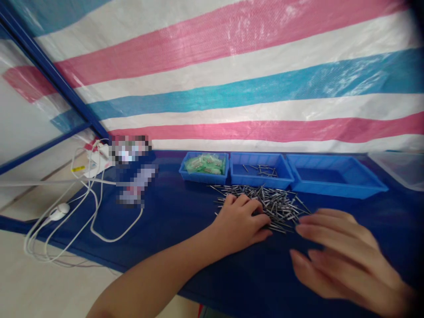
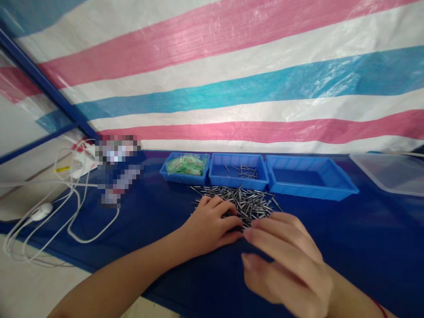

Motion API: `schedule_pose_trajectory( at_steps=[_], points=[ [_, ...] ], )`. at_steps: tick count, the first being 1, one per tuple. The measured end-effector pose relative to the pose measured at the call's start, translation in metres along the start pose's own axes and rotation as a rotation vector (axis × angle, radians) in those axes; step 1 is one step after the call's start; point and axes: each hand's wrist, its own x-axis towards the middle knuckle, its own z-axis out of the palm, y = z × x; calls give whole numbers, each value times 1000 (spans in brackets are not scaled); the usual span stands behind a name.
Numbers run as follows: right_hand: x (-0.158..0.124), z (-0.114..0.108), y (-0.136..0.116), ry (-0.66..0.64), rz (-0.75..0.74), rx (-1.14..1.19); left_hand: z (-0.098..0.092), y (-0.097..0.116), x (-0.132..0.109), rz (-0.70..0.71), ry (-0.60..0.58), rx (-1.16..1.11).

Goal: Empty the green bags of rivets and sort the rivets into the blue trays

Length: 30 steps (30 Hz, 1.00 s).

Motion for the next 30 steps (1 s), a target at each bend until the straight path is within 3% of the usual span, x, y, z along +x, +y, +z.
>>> schedule_pose_trajectory(
  at_steps=[2,5,10,17,20,30],
  points=[
    [25,8,22,-26,-50,17,2,1,1,-9,16,15],
    [38,13,37,-107,27,19,6,4,3,-8,47,45],
    [35,7,42,-563,195,-40,13,7,6,31,97,136],
    [39,-6,58,-931,383,19,9,1,8,25,83,138],
    [37,-5,61,-971,369,49,5,0,8,5,51,89],
    [32,6,50,-860,343,-1,6,-1,6,13,39,155]
  ],
)
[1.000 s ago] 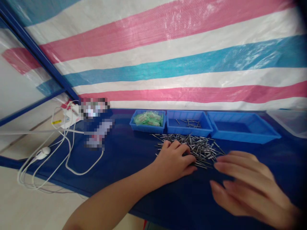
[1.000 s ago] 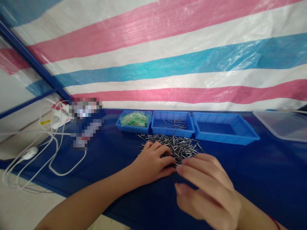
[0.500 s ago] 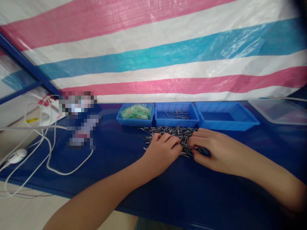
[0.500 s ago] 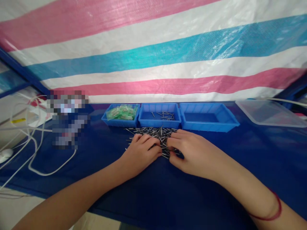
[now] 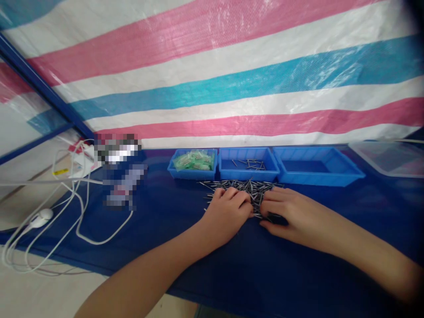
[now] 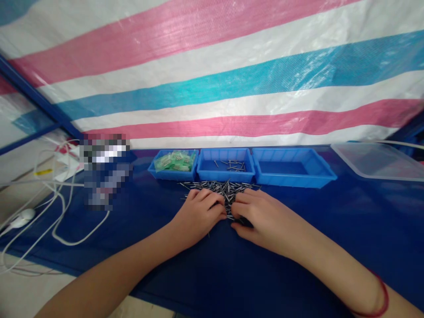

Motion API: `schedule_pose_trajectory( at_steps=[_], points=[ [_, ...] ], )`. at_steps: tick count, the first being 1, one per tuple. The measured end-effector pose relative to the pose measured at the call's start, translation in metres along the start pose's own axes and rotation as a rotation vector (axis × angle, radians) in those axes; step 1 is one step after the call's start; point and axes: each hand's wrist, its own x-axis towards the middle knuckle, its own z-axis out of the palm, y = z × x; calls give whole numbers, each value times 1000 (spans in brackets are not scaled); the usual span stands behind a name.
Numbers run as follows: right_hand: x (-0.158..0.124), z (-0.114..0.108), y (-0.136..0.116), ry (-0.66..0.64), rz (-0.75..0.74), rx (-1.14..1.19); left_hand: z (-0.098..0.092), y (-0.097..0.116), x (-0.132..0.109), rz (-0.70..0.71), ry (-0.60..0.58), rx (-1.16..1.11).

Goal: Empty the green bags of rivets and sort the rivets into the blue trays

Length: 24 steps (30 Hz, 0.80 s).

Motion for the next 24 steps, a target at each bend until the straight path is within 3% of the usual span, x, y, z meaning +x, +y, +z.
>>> schedule_pose_trajectory(
  at_steps=[6,11,17,24],
  points=[
    [1,8,-5,140,-34,-95,0,-1,0,-61,75,-26],
    [2,6,-7,261,-25,-84,-6,-4,3,-191,99,-287],
    [2,3,-11,340,10,23,-14,-5,4,-236,195,-676],
    [4,3,-15,370,121,259,-15,-3,5,-307,312,-755]
  ],
)
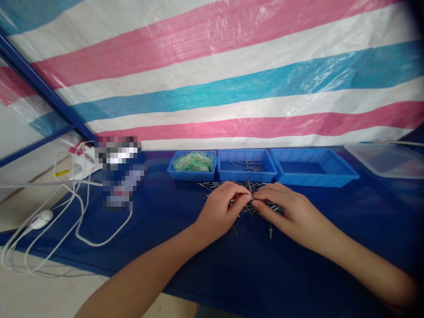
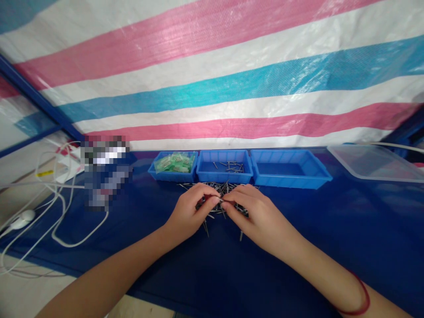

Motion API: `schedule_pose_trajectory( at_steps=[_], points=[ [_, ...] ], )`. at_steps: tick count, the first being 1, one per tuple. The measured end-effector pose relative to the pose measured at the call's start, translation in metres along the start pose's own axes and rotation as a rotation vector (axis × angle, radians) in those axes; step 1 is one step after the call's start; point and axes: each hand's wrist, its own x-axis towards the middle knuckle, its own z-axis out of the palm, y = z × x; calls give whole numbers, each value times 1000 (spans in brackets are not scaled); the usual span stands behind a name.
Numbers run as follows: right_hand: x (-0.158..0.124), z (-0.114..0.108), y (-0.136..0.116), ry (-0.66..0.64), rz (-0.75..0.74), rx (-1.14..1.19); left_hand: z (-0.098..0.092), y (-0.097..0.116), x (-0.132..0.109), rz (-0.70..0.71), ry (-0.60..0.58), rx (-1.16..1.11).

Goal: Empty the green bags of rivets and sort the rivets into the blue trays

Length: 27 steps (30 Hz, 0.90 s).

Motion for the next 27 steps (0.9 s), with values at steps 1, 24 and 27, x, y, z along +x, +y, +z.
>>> schedule_pose_trajectory(
  at_steps=[1,24,27],
  points=[
    [0,0,1,7,23,29,0,0,0,10,6,-4],
    [32,-12,23,370,-31,-369,-1,-13,-1,0,13,111],
    [46,-13,41,293,13,-518,-2,-13,-4,52,-27,168]
  ],
)
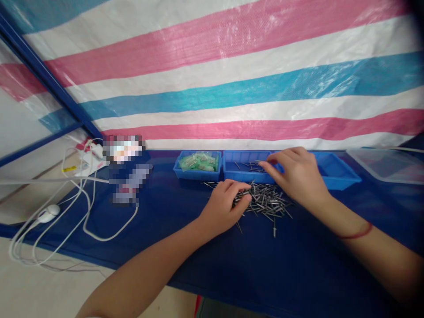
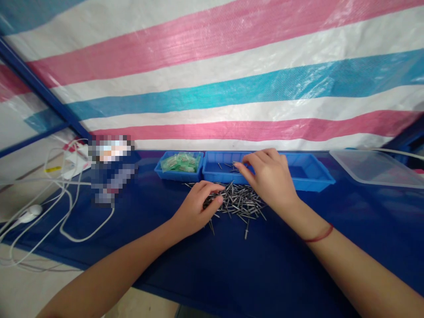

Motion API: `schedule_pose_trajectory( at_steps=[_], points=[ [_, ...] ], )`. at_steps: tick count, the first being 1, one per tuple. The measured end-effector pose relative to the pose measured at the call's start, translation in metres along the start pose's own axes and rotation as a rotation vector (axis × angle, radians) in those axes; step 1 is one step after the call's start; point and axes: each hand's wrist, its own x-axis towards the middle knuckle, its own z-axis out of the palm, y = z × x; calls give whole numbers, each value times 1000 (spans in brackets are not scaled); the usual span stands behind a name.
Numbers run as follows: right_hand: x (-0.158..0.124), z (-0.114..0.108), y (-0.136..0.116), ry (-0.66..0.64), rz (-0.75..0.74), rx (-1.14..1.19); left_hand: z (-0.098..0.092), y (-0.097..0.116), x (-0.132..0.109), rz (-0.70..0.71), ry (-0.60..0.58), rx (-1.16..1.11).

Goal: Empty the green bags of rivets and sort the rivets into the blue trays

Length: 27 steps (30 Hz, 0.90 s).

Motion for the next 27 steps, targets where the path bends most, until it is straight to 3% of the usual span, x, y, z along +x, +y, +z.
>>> schedule_pose_trajectory(
  at_steps=[4,8,13,17,27],
  points=[
    [-4,2,8,-23,57,-47,-1,3,-3,61,-29,62],
    [-19,-16,6,-69,-9,82,-1,3,-2,70,-26,100],
    [-25,-32,1,-409,-157,402,1,5,-2,87,-41,125],
    [-27,-35,-8,-579,-226,440,0,9,-2,82,-74,135],
    [-36,-26,-24,-604,-306,183,-1,14,-3,85,-116,131]
  ],
)
